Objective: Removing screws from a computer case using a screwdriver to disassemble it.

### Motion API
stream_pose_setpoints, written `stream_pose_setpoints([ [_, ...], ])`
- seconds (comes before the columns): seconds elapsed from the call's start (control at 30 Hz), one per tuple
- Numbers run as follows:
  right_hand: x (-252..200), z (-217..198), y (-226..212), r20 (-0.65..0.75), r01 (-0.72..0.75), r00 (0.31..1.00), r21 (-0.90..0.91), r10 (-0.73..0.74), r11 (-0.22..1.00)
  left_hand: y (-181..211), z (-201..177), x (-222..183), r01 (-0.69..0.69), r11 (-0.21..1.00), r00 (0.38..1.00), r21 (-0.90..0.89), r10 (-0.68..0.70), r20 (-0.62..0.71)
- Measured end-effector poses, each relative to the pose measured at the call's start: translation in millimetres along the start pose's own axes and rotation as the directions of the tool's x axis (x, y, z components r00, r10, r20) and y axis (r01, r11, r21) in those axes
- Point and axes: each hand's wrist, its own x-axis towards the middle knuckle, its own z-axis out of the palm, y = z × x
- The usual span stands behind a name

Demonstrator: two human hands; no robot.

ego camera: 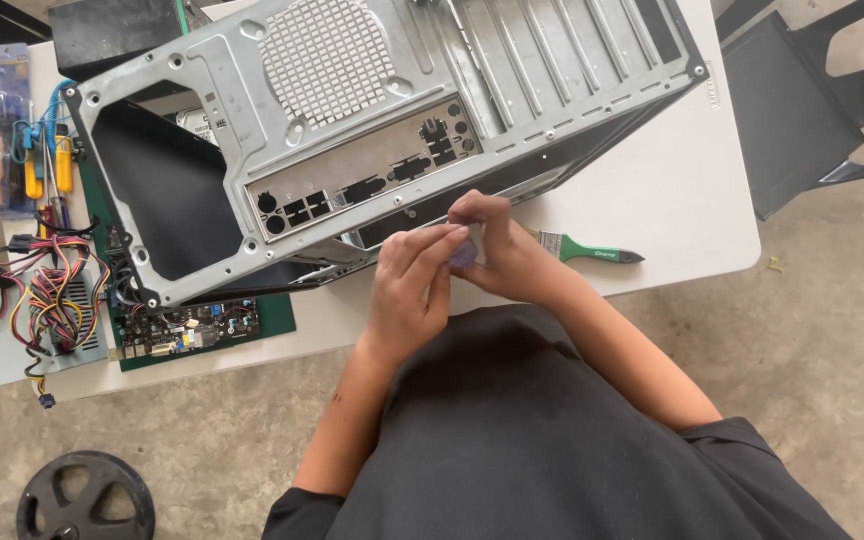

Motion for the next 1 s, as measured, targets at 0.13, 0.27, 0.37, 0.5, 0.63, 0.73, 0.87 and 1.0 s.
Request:
stream_pose_setpoints([
  [0.13,13.2,-17.5,-35.1,0.015,-0.106,0.994,0.070,0.105,0.992,-14.2,-14.6,2.8,0.004,1.000,0.993,-0.017,-0.002,0.118],
  [0.27,17.8,-19.9,-49.6,0.098,-0.044,0.995,0.183,0.026,0.982,-17.8,-13.9,1.8,0.041,0.997,0.993,0.060,-0.047,0.110],
  [0.37,14.6,-9.6,-40.8,0.061,-0.107,0.993,0.019,0.105,0.994,-17.7,-4.2,2.1,0.124,0.992,0.989,0.018,-0.125,0.076],
  [0.5,15.6,-3.9,-30.0,-0.083,-0.111,0.991,-0.055,0.106,0.992,-11.0,-3.4,4.7,0.175,0.984,0.983,-0.038,-0.172,0.070],
  [0.63,4.2,-15.9,-39.8,-0.145,-0.201,0.971,-0.064,0.190,0.977,-26.0,-9.1,-28.4,0.168,0.978,0.986,-0.126,-0.169,0.003],
  [0.73,-3.1,-29.6,-50.1,-0.254,-0.208,0.948,-0.041,0.192,0.977,-38.7,-9.2,-55.9,0.259,0.935,0.966,-0.241,-0.256,0.044],
  [0.87,-13.1,-54.9,-65.5,-0.377,-0.085,0.918,0.121,0.125,0.989,-80.7,7.3,-108.1,0.526,0.850,0.816,-0.029,-0.495,0.298],
  [1.0,-26.2,-71.7,-69.9,-0.410,-0.090,0.900,0.160,0.149,0.983,-69.3,13.9,-88.6,0.674,0.739,0.662,-0.003,-0.602,0.447],
])
